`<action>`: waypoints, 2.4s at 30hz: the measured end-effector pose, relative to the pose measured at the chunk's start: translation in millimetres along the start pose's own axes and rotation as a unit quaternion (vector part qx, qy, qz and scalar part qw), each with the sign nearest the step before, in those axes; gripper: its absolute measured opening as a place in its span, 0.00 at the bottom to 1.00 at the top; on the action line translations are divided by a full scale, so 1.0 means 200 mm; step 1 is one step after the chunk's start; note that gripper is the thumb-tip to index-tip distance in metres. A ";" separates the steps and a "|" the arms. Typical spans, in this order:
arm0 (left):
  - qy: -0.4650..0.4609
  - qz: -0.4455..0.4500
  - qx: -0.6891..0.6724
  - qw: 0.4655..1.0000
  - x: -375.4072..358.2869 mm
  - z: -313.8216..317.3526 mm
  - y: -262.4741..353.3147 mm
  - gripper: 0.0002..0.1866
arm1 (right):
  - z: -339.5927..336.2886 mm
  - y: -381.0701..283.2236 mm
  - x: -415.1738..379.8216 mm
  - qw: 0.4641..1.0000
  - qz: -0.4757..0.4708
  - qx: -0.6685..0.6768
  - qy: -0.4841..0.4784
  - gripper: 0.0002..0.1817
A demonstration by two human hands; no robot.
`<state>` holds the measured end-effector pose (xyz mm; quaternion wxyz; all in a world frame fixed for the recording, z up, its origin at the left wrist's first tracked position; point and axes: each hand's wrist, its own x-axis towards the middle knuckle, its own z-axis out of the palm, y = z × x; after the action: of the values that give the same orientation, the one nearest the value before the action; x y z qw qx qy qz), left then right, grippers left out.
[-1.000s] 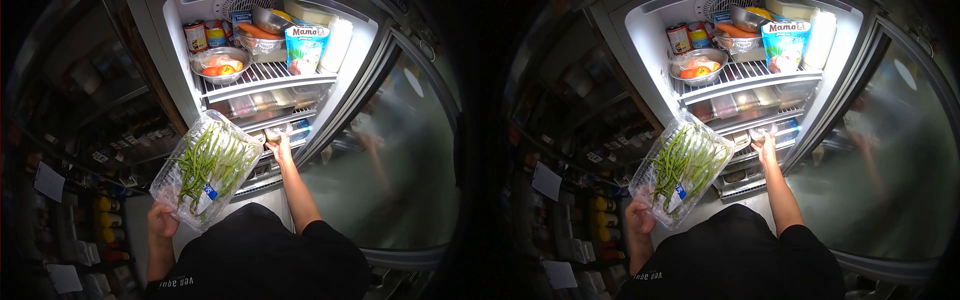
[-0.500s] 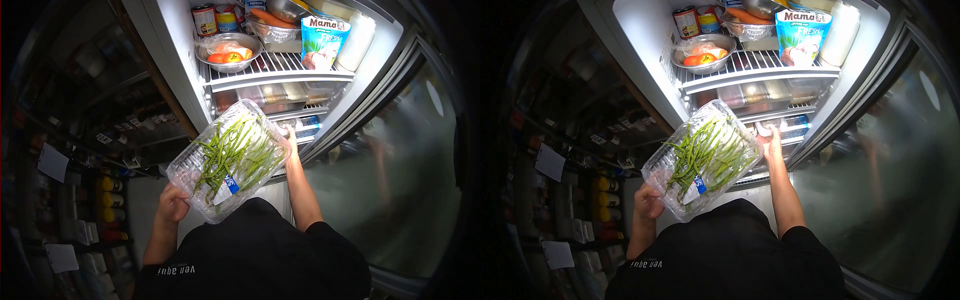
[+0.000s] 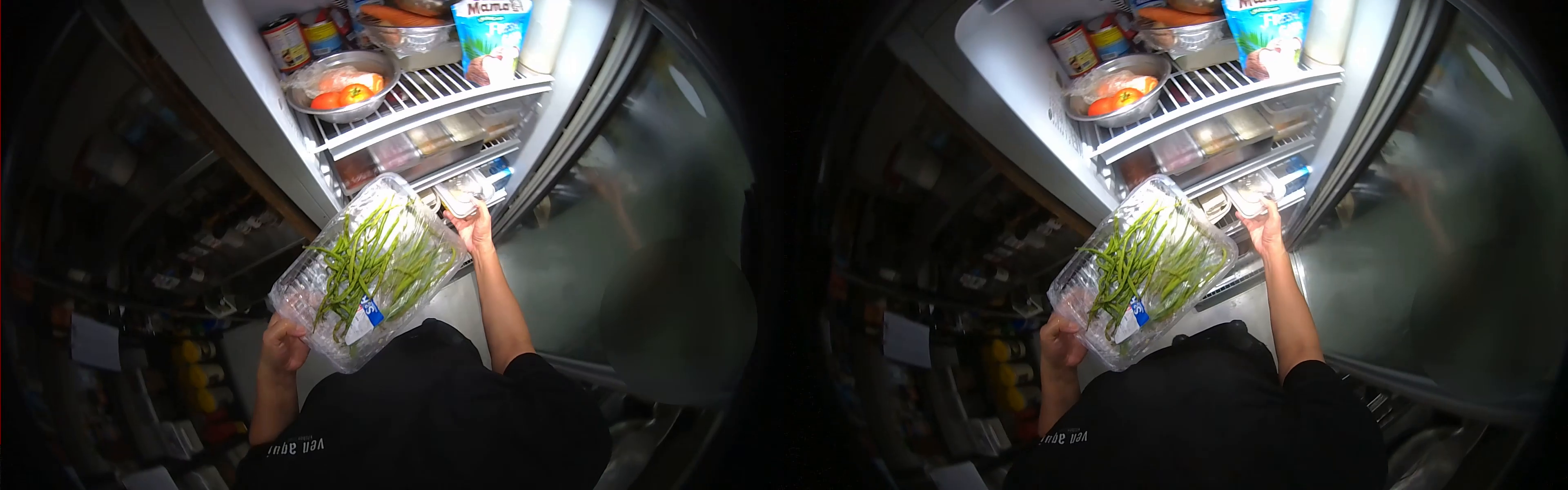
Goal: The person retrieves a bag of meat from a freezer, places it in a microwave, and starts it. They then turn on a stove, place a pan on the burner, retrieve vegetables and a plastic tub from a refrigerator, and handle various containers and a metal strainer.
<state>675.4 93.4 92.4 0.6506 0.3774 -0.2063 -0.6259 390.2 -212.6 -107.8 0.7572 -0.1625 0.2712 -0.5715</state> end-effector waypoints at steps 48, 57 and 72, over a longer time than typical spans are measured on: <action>-0.355 -0.358 -0.102 0.857 -0.39 2.80 -2.31 0.28 | -0.90 -0.08 -3.44 0.842 -0.372 0.092 0.380 0.38; -0.202 -0.144 -0.095 0.964 -0.45 2.70 -2.19 0.10 | -1.15 -0.43 -3.37 0.883 -0.332 0.068 0.324 0.38; -0.249 -0.094 0.011 0.964 -0.49 1.70 -1.36 0.26 | -1.23 -0.84 -2.98 0.924 -0.281 0.068 0.251 0.37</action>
<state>231.5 127.8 123.3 0.5125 0.2347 -0.3325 -0.7561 -5.6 322.4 -76.5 0.4817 -0.0319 0.3561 -0.8001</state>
